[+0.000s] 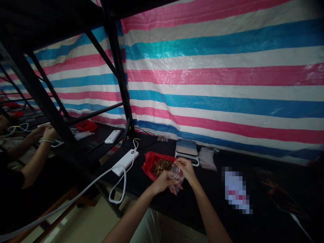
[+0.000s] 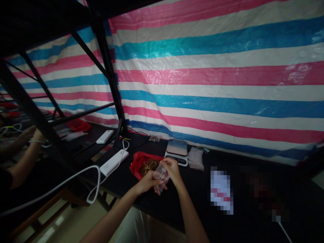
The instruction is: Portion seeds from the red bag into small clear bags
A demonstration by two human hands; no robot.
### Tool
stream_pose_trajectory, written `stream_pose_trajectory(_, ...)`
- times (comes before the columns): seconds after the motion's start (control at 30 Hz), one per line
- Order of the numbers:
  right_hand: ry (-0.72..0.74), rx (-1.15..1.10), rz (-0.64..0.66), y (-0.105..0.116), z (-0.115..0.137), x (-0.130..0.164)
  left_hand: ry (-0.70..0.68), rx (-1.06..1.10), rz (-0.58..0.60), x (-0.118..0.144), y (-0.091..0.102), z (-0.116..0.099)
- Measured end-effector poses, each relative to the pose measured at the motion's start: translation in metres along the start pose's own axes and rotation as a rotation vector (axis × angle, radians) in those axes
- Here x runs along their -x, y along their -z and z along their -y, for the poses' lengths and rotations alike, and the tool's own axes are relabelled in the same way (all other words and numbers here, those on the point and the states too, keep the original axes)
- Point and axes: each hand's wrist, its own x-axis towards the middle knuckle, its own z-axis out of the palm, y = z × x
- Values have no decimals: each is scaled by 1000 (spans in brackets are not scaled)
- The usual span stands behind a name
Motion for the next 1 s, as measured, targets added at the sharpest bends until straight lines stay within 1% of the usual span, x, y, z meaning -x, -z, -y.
stream_pose_trajectory(0.07,-8,-3,-5,-1,-3,0,-4,9,-2,0,-2,1)
stream_pose_trajectory(0.2,-23,-34,26,2,-7,-2,-30,54,-4,0,-3,4)
stream_pose_trajectory(0.3,-56,-75,78,8,-9,-2,-92,97,-93,2,0,5)
stream_pose_trajectory(0.4,-125,-90,181,12,-11,-1,-159,108,-192,4,6,4)
stream_pose_trajectory(0.47,-160,-75,205,11,-14,-1,-175,103,-206,6,10,3)
stream_pose_trajectory(0.6,-169,-69,123,8,-18,-1,-122,77,-168,9,13,2)
stream_pose_trajectory(0.7,-146,-92,104,9,-21,-2,-92,58,-166,10,14,3)
stream_pose_trajectory(0.8,-108,-96,95,10,-21,-3,-99,39,-175,10,15,5)
stream_pose_trajectory(0.87,-92,-75,67,11,-20,-3,-100,26,-167,10,15,7)
stream_pose_trajectory(0.93,-98,-68,25,10,-19,-1,-98,15,-167,10,14,6)
stream_pose_trajectory(1.0,-133,-89,18,10,-18,3,-116,5,-174,9,11,3)
